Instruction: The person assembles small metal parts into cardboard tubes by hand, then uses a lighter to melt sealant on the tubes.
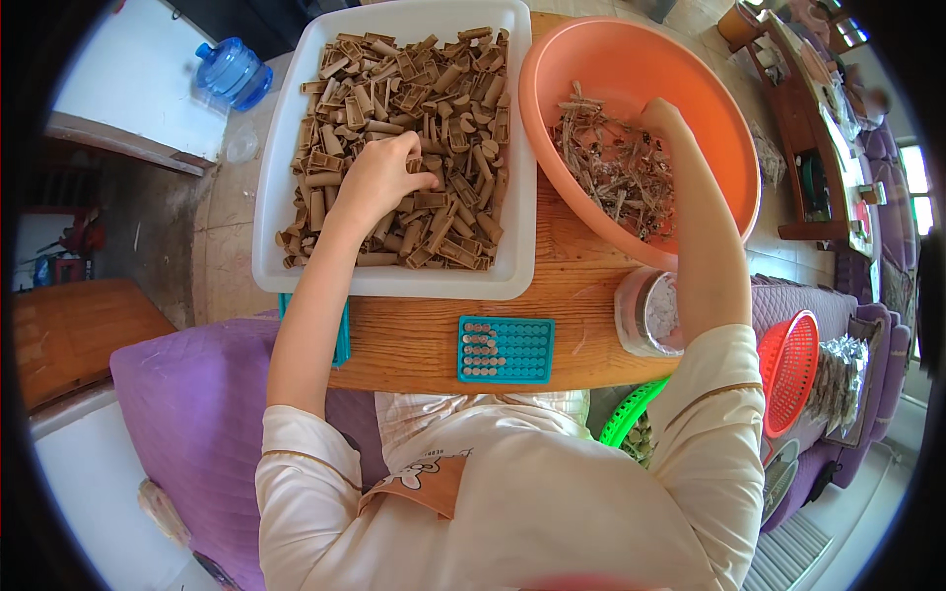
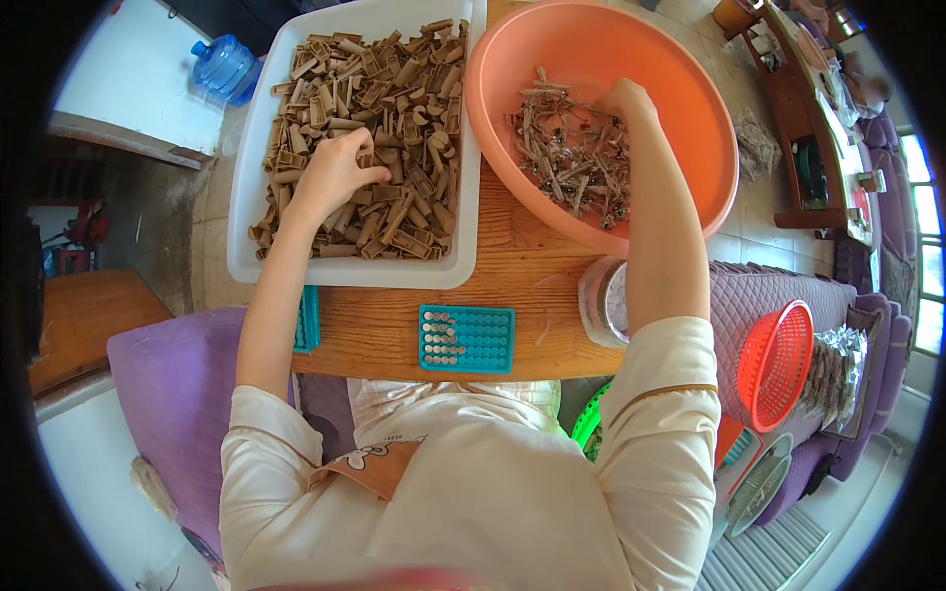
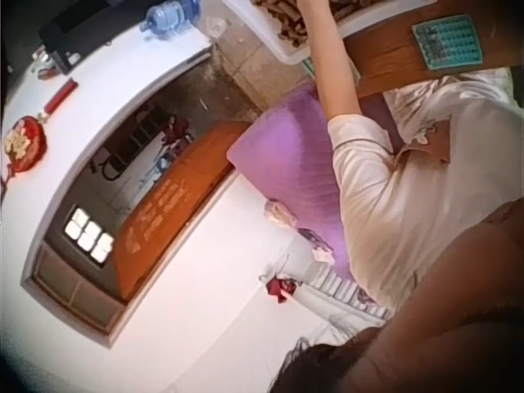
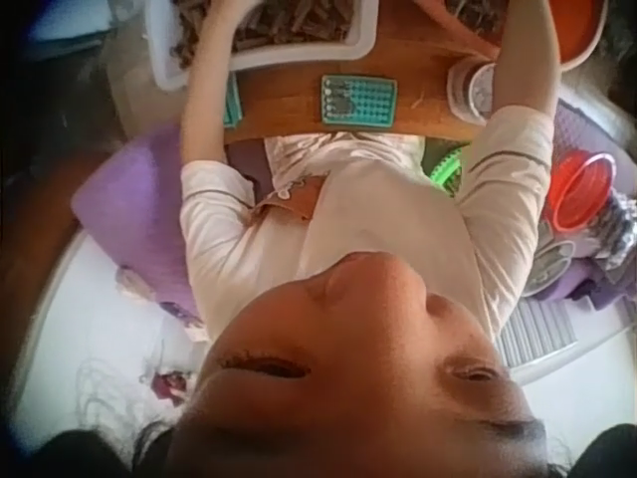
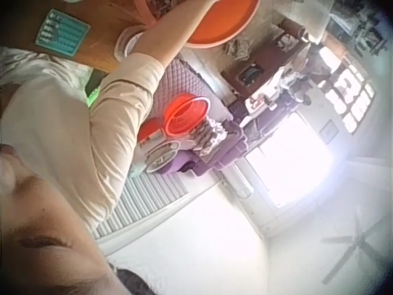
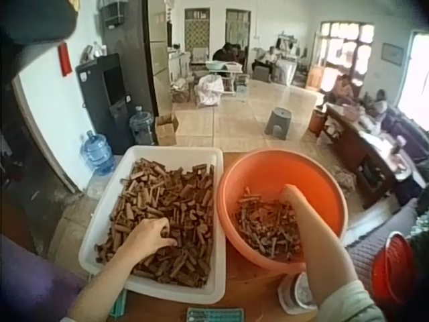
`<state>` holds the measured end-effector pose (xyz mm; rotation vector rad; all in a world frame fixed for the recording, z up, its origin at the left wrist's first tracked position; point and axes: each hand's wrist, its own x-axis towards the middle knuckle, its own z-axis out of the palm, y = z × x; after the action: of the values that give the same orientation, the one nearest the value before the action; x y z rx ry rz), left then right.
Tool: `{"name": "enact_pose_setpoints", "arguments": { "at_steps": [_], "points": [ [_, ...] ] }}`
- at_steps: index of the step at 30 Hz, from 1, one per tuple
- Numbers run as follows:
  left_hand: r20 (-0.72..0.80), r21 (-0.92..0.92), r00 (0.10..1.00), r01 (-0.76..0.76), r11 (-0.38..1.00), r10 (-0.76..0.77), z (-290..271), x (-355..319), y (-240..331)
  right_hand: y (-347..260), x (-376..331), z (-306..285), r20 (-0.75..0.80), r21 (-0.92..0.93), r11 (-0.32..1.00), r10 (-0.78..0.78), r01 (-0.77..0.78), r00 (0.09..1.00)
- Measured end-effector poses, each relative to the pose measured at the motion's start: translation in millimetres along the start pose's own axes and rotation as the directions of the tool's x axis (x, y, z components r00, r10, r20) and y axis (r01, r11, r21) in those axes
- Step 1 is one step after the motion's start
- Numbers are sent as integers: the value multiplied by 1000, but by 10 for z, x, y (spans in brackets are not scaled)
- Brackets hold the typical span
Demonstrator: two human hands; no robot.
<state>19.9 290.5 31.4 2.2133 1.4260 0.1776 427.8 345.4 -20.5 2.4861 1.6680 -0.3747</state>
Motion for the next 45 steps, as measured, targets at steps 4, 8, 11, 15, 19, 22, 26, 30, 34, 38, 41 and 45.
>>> {"name": "enact_pose_setpoints", "arguments": {
  "at_steps": [4, 8, 11, 15, 19, 22, 26, 30, 34, 38, 41, 45],
  "points": [
    [-132, 74, 985, -104, 992, 113, 26, 10, -43, 67, 68, 107, -13, 33, 997, -66, 66, 998],
    [-219, 69, 962, -154, 986, 166, 60, 11, -26, 204, 65, 55, 34, 385, 923, -43, 27, 998],
    [-297, -39, 945, -157, 987, 139, 91, 24, -87, 187, -77, -121, 5, 787, 616, -62, 34, 998],
    [-412, -95, 888, -266, 959, 206, 57, 74, -84, 108, -441, -472, -198, 928, 299, -114, 223, 974],
    [-338, -363, 930, -271, 891, 145, -253, 32, 126, -213, -1242, -788, -595, 729, 318, -143, 606, 791],
    [-290, -603, 922, -385, 699, 258, -409, -310, 454, -626, -2053, -867, -781, 347, 577, -259, 739, 569],
    [-198, -750, 933, -341, 567, 299, -189, -836, 1027, -817, -2669, -768, -784, -286, 456, -617, 843, 68],
    [-261, -746, 933, -359, 561, 249, 29, -1179, 1194, -959, -3084, -637, -730, -395, 435, -683, 809, 11],
    [-524, -701, 851, -458, 547, 41, 228, -1397, 1171, -1008, -3244, -404, -774, -279, 396, -632, 875, 39],
    [-625, -657, 781, -537, 529, 16, 372, -1528, 1086, -1138, -3580, -237, -771, 272, 373, -467, 887, 433],
    [-614, -733, 789, -565, 378, -11, 435, -1615, 1083, -1230, -3696, -192, -407, 847, 196, -361, 495, 839],
    [-457, -882, 873, -469, -38, -170, 415, -1723, 1206, -1271, -3734, -151, -357, 891, 120, -411, 438, 839]
  ]
}}
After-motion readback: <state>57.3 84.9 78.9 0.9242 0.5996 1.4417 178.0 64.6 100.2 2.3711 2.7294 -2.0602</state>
